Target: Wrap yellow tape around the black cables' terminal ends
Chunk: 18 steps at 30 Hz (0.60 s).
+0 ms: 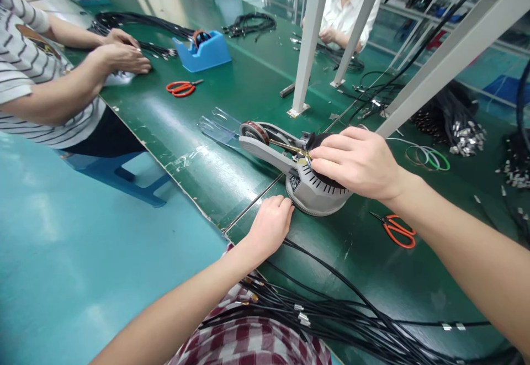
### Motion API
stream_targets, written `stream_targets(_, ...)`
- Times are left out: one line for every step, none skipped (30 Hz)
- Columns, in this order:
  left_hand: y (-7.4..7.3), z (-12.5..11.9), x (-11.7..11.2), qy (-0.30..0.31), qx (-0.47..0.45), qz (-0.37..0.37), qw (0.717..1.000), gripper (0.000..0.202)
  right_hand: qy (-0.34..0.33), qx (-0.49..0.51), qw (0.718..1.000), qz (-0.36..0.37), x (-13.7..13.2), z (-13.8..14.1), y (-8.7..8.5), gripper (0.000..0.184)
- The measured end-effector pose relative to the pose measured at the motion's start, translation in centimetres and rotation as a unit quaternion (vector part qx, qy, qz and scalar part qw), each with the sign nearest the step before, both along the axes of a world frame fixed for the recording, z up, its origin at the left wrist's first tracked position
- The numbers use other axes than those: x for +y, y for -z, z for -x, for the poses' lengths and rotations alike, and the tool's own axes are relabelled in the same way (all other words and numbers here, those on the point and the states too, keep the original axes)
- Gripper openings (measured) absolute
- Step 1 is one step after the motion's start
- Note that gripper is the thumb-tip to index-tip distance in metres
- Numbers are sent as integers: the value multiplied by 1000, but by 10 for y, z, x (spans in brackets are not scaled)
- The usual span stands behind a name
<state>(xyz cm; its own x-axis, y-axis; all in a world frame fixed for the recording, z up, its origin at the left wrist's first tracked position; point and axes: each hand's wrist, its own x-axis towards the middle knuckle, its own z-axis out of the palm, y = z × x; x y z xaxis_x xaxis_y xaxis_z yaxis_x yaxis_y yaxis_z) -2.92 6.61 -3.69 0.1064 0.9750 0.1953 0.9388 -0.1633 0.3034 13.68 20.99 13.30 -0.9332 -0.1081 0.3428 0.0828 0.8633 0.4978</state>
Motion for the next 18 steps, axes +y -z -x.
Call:
stream_targets(0, 0, 0, 0, -3, 0, 1000, 16, -1, -2, 1000, -1, 0, 0, -1, 16)
stream_targets(-1, 1, 1, -1, -6, 2, 1000, 17, -1, -3, 1000, -1, 0, 0, -1, 16)
stream_targets(-2, 2, 1, -3, -11, 3, 1000, 17, 1, -5, 1000, 0, -1, 0, -2, 17)
stream_targets(-2, 2, 1, -4, -17, 4, 1000, 17, 2, -6, 1000, 3, -1, 0, -2, 17)
stream_targets(-3, 3, 1, -6, -23, 4, 1000, 17, 4, -6, 1000, 7, -1, 1, -2, 18)
stream_targets(-4, 3, 0, -6, -29, 3, 1000, 17, 6, -5, 1000, 10, -1, 1, -2, 19)
stream_targets(-5, 3, -1, -7, -34, 1, 999, 17, 7, -4, 1000, 12, -1, 2, -3, 18)
stream_targets(-6, 4, -1, -7, -40, -1, 999, 18, 6, -2, 1000, 15, -1, 2, -3, 18)
stream_targets(-6, 4, -2, -6, -45, -3, 999, 18, 3, 0, 1000, 18, -1, 3, -4, 16)
stream_targets(-6, 5, -2, -4, -51, -3, 999, 18, 0, 2, 1000, 22, -1, 4, -5, 15)
stream_targets(-7, 5, -3, -2, -55, -3, 998, 17, -5, 6, 1000, 27, -1, 5, -7, 14)
stream_targets(-7, 6, -3, -2, -58, -3, 998, 17, -9, 8, 999, 32, -1, 5, -8, 14)
stream_targets(-7, 7, -3, 0, -61, -4, 998, 16, -13, 7, 999, 35, -2, 5, -10, 14)
stream_targets(-6, 8, -4, 0, -60, -8, 998, 15, -16, 7, 999, 36, -2, 5, -11, 14)
stream_targets(-6, 8, -5, 1, -57, -14, 998, 14, -21, 5, 999, 36, -3, 5, -13, 16)
stream_targets(-4, 8, -7, 3, -50, -22, 998, 12, -27, 2, 999, 37, -5, 6, -14, 18)
stream_targets(-2, 8, -9, 6, -40, -33, 999, 9, -33, 19, 999, 37, -8, 7, -15, 21)
stream_targets(1, 7, -11, 11, -27, -44, 999, 7, -47, 31, 997, 46, -12, 11, -15, 25)
